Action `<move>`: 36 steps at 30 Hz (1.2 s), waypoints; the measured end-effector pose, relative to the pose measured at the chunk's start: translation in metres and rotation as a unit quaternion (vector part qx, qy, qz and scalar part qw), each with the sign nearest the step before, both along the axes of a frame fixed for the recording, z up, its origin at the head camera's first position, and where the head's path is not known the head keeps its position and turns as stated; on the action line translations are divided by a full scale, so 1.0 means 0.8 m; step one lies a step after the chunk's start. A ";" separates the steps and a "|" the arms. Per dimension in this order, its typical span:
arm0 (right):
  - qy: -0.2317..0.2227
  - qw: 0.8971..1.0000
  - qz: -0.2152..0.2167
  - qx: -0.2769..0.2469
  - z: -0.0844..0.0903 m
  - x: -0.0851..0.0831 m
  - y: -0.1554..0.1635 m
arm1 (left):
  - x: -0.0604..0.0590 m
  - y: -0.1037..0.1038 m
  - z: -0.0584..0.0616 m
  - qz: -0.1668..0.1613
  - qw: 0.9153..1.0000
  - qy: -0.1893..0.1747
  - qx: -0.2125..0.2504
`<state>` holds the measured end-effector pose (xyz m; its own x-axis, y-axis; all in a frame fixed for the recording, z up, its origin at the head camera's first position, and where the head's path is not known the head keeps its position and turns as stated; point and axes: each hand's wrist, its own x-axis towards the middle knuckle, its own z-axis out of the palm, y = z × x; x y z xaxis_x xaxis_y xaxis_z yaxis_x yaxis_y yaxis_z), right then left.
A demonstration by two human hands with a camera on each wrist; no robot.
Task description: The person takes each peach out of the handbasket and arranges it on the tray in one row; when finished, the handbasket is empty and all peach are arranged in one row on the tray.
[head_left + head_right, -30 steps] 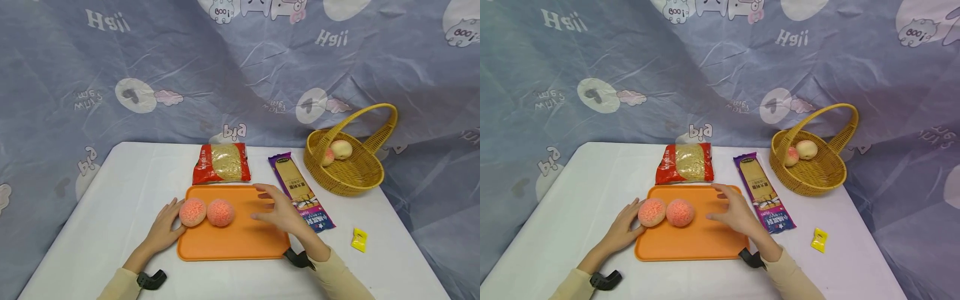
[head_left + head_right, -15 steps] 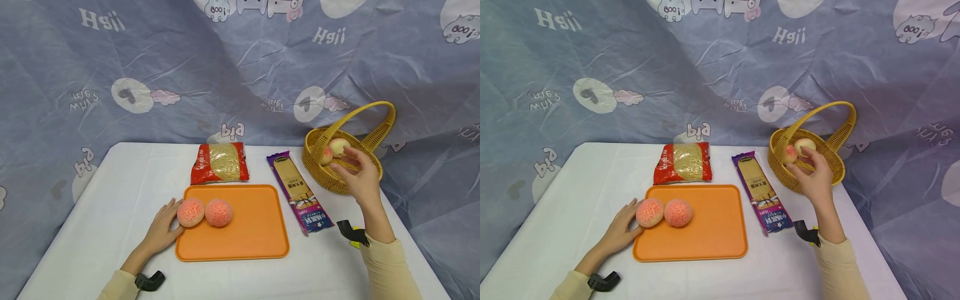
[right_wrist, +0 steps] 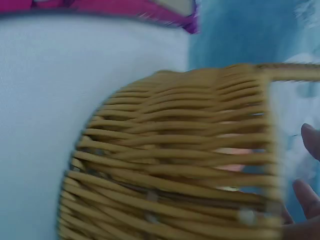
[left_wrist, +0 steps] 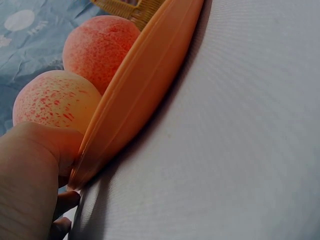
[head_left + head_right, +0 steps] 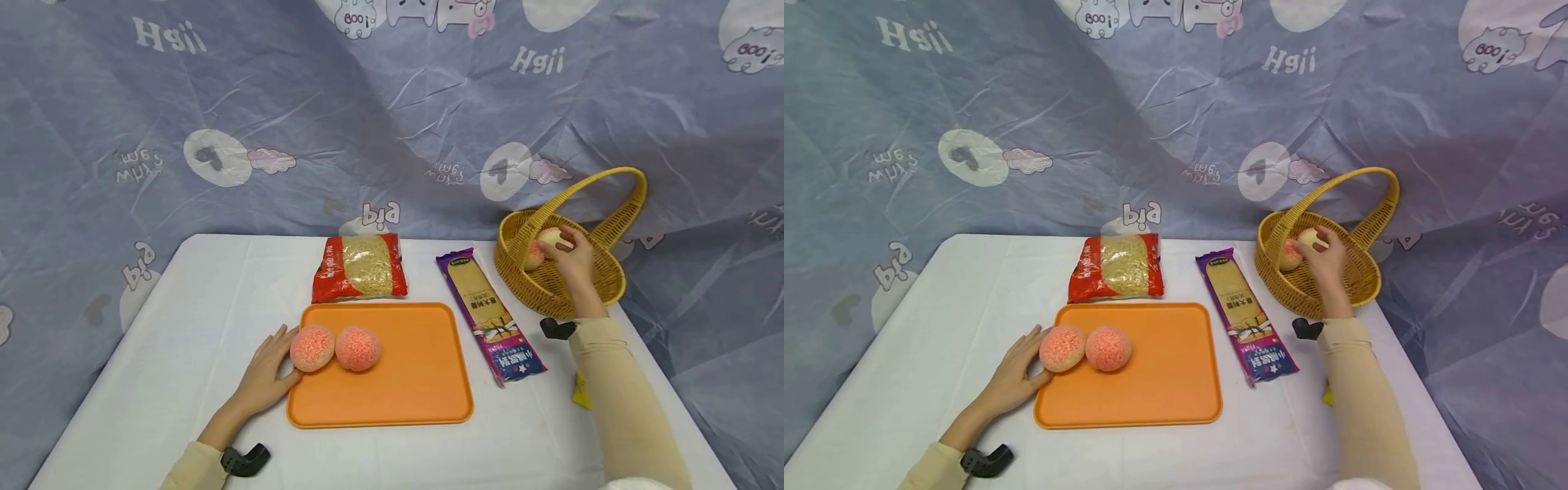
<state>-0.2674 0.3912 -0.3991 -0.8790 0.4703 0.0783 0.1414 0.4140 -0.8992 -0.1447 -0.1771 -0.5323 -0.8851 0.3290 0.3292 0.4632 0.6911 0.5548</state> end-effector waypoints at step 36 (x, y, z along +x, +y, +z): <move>-0.137 0.972 0.102 -0.159 -0.044 -0.042 0.024 | 0.000 0.000 -0.002 -0.001 1.000 0.008 -0.002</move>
<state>-0.3011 0.4103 -0.4344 -0.9241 0.2458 -0.2928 0.3375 0.1650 -0.9268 -0.1444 -0.1770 -0.5338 -0.8791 0.3321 0.3418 0.4733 0.6919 0.5452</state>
